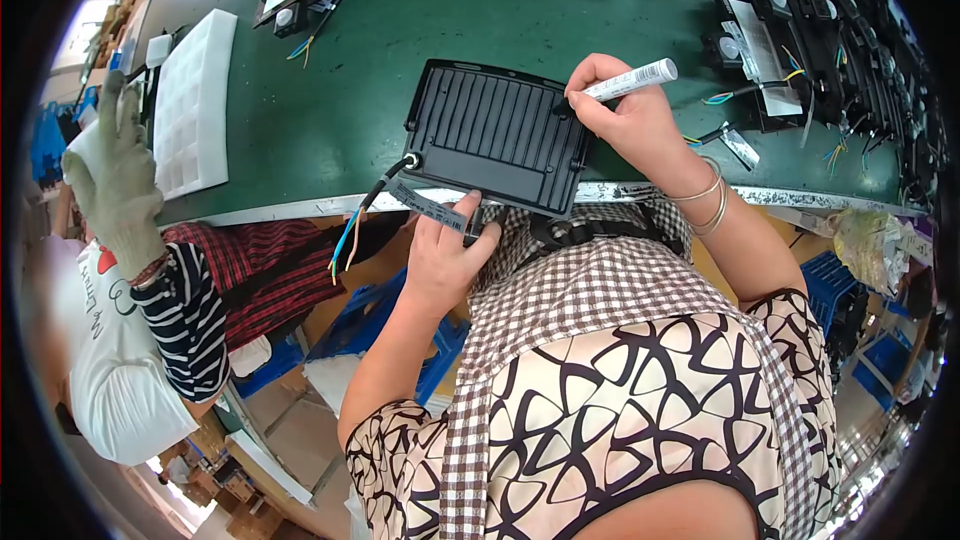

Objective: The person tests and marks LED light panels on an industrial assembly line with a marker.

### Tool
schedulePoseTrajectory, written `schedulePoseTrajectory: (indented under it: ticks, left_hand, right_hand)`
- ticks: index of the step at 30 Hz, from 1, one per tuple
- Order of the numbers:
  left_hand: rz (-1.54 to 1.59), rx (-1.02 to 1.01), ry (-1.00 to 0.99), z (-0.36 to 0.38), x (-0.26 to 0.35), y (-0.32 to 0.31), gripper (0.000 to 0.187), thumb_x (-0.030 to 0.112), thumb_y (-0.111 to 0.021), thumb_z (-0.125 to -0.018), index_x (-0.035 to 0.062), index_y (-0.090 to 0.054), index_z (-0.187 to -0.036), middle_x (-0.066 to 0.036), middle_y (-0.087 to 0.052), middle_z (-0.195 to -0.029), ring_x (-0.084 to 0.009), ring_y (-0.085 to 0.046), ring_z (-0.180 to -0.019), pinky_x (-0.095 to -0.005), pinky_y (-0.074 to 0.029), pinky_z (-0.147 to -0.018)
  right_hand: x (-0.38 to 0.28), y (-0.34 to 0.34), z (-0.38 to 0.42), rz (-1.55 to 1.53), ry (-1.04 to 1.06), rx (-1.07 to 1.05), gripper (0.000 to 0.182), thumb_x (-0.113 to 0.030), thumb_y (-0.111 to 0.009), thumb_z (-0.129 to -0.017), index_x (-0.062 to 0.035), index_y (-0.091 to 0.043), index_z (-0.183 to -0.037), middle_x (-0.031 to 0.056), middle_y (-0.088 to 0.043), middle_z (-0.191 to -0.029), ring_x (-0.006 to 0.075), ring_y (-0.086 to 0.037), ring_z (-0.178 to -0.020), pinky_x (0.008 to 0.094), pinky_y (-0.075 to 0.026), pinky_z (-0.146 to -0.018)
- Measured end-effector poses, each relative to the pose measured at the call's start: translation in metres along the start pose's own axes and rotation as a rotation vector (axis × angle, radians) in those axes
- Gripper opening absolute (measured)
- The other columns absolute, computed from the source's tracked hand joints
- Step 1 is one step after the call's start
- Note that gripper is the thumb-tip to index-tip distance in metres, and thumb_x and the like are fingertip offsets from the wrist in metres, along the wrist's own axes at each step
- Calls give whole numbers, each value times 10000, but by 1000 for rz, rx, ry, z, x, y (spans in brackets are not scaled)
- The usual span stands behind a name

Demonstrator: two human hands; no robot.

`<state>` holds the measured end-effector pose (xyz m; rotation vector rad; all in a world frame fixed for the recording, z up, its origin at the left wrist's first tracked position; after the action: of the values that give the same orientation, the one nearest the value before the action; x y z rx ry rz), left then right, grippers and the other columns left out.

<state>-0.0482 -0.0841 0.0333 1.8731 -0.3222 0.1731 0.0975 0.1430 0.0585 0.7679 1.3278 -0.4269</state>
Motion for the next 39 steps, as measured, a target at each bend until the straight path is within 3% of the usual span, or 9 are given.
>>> schedulePoseTrajectory:
  ticks: [3,6,9,24,33,36,39]
  left_hand:
    - [8,3,4,2,0,-2,208,69,-630,-618,104,-652,-821,-154,-504,-1190,-327,-527,-1011,-407,-443,-821]
    - [5,-7,16,3,1,-3,201,70,-633,-619,103,-652,-816,-153,-507,-1189,-325,-529,-1007,-405,-443,-824]
    - [5,7,16,3,1,-3,202,73,-635,-620,104,-652,-820,-151,-511,-1185,-325,-529,-1005,-402,-443,-824]
    - [4,45,7,3,4,-3,229,58,-636,-595,108,-657,-818,-154,-521,-1167,-326,-541,-975,-394,-454,-803]
    - [-6,56,15,2,7,0,231,53,-640,-588,109,-662,-811,-146,-525,-1164,-320,-544,-968,-393,-456,-798]
    - [19,54,19,2,5,-2,234,53,-641,-588,108,-661,-814,-148,-527,-1158,-320,-543,-964,-393,-456,-795]
    - [17,66,9,3,3,-3,235,54,-640,-592,108,-661,-819,-149,-528,-1156,-323,-543,-957,-395,-456,-792]
  right_hand:
    - [0,-4,0,9,16,2,114,-142,-598,-794,-34,-562,-784,-29,-500,-611,51,-424,-562,229,-348,-507]
    - [-2,-2,1,4,-27,-46,46,-61,-581,-832,-42,-551,-802,-60,-469,-683,17,-401,-623,188,-315,-534]
    - [-9,-1,3,-28,6,-5,121,-142,-596,-802,-30,-557,-785,-22,-510,-641,52,-434,-597,231,-349,-524]
    - [-4,-3,4,-49,-19,96,89,-124,-583,-805,-40,-561,-784,-26,-517,-656,49,-450,-608,226,-368,-538]
    - [-4,-4,3,36,77,72,67,-101,-592,-804,-40,-569,-787,-44,-511,-646,30,-442,-594,213,-362,-518]
    - [-6,-1,-5,-43,76,182,77,-112,-599,-809,-43,-571,-790,-42,-512,-636,33,-451,-588,212,-363,-514]
    - [-20,-1,-19,-65,50,88,103,-143,-596,-817,-44,-573,-796,-38,-511,-621,47,-469,-575,219,-368,-507]
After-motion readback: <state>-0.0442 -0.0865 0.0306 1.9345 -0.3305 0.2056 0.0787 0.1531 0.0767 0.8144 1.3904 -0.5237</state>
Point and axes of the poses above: each hand's wrist, its own z-axis away from the middle knuckle, its own y-axis out of the back of the hand, x = y × z, the point moved 1 cm from there along -z, towards the middle knuckle
